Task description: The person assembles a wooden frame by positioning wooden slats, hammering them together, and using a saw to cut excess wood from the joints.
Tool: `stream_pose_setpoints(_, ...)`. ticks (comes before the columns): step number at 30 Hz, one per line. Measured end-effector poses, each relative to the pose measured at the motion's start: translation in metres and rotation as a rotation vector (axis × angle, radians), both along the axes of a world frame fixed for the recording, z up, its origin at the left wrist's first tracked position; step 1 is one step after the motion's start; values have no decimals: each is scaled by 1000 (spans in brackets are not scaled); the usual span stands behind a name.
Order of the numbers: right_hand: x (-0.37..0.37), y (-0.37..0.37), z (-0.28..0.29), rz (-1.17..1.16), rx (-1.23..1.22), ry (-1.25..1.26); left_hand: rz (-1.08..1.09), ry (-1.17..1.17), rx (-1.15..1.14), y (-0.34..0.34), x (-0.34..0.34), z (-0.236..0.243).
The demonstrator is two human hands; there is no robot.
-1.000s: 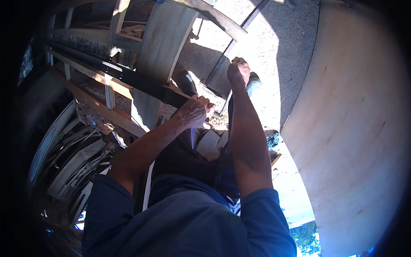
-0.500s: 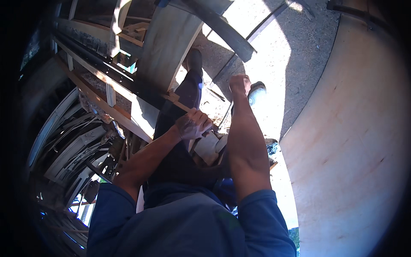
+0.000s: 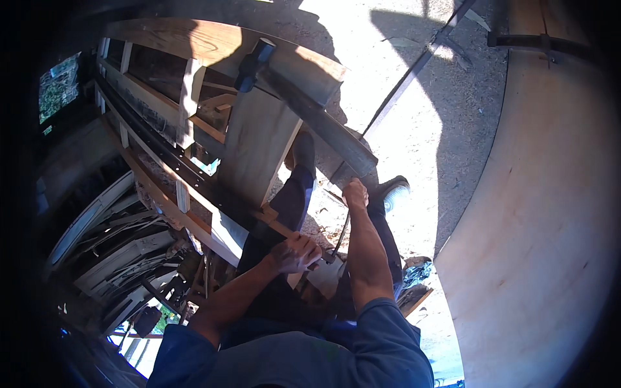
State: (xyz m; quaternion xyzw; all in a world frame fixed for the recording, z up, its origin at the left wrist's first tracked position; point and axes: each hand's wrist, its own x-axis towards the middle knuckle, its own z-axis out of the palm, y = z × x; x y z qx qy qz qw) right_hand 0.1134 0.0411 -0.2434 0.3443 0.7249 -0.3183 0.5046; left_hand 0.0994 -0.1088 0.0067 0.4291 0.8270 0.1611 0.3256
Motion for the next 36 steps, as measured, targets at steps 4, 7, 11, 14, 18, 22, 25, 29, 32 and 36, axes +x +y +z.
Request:
stream_pose_setpoints(4, -26, 31, 28, 23, -32, 197, -93, 122, -47, 5, -1, 0)
stream_pose_setpoints(7, -2, 51, 27, -187, -189, 304, -91, 109, -31, 2, -1, -7)
stream_pose_setpoints(11, 3, 49, 51, -269, -310, 214, -62, 90, -21, 3, 8, -10)
stream_pose_setpoints(14, 18, 65, 72, -177, -452, 393, -97, 83, -49, 6, 8, -11)
stream_pose_setpoints(18, 51, 55, 142, -109, -445, 167, -110, 136, -26, 2, 7, -6)
stream_pose_setpoints(22, 106, 27, 208, -1171, -598, 125, -18, 37, 82, 5, 11, -11)
stream_pose_setpoints(25, 142, -24, 259, -1510, -597, 43, -100, -54, -43, 4, 3, -2)
stream_pose_setpoints(29, 216, -54, 274, -1493, -606, 11, -133, 89, -3, 12, 2, -4)
stream_pose_setpoints(32, 227, -32, 292, -1463, -710, -80, -252, 176, -64, 5, -2, 4)
stream_pose_setpoints(36, 256, -24, 294, -1469, -1006, -9, -249, 144, -73, 3, 1, 8)
